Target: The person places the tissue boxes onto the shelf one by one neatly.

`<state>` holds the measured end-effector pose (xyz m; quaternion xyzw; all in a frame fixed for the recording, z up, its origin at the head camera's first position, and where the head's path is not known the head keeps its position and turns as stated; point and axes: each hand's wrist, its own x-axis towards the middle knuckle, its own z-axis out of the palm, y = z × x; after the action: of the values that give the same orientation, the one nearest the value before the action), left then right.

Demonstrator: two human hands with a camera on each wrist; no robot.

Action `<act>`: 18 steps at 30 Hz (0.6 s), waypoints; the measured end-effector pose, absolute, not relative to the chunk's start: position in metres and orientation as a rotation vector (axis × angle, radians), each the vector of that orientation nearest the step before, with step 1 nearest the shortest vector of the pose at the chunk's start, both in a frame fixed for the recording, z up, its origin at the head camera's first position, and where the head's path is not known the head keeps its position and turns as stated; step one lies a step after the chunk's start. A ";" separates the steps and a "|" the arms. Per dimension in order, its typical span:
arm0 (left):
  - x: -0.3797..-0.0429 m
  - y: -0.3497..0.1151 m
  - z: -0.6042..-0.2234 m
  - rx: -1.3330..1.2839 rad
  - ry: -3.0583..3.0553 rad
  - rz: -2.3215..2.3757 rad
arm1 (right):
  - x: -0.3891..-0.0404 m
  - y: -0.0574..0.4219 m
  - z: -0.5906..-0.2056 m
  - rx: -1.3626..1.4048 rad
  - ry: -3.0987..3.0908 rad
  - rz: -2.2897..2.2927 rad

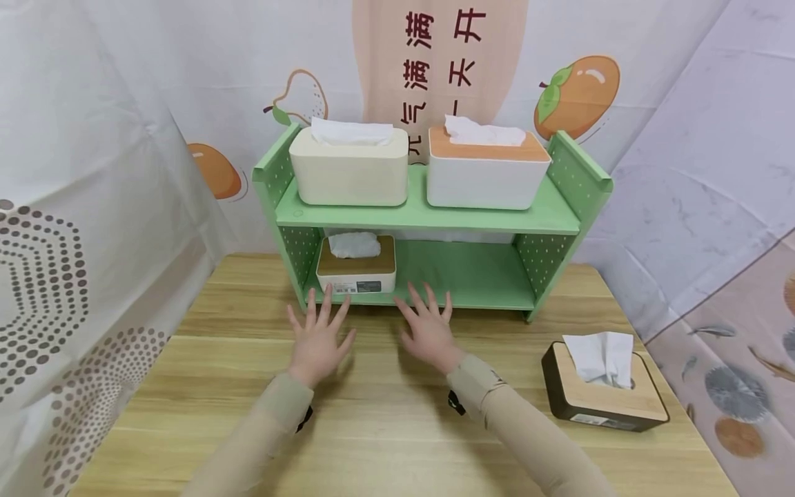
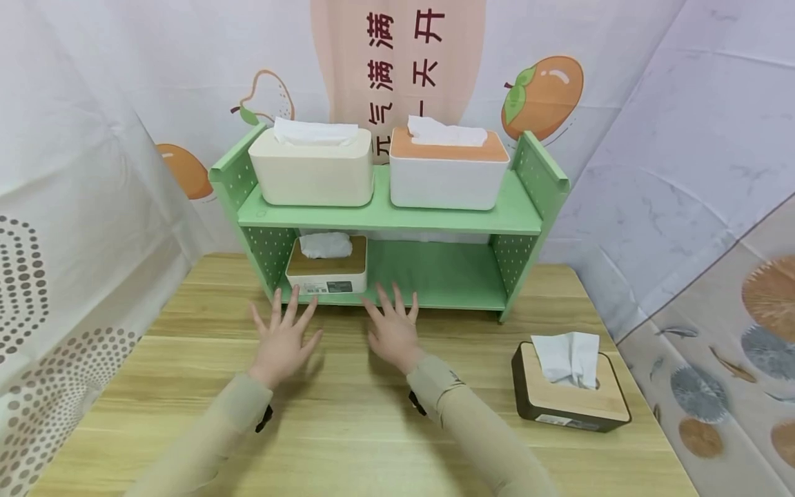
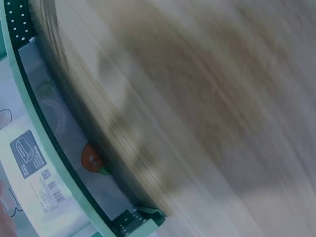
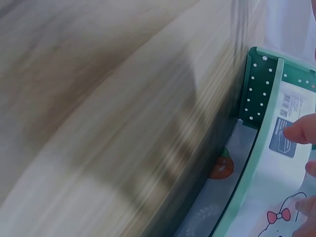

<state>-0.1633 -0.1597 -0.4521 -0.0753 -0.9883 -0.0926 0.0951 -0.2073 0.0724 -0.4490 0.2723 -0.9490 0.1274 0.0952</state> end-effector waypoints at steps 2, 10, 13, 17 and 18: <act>-0.162 -0.157 -0.452 -0.238 -2.918 -0.288 | -0.206 0.078 -0.449 0.797 -2.812 0.395; -0.156 -0.142 -0.455 -0.288 -2.861 -0.271 | -0.198 0.100 -0.452 0.717 -2.774 0.442; -0.155 -0.133 -0.456 -0.303 -2.861 -0.282 | -0.194 0.110 -0.453 0.693 -2.772 0.459; -0.155 -0.117 -0.458 -0.330 -2.861 -0.318 | -0.191 0.122 -0.455 0.659 -2.778 0.477; -0.155 -0.113 -0.458 -0.333 -2.862 -0.324 | -0.191 0.125 -0.456 0.652 -2.778 0.484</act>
<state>-0.1552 -0.1133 -0.4579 -0.1141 -0.9799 -0.1109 0.1205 -0.1912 0.1252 -0.4557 0.2235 -0.9525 0.1658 0.1235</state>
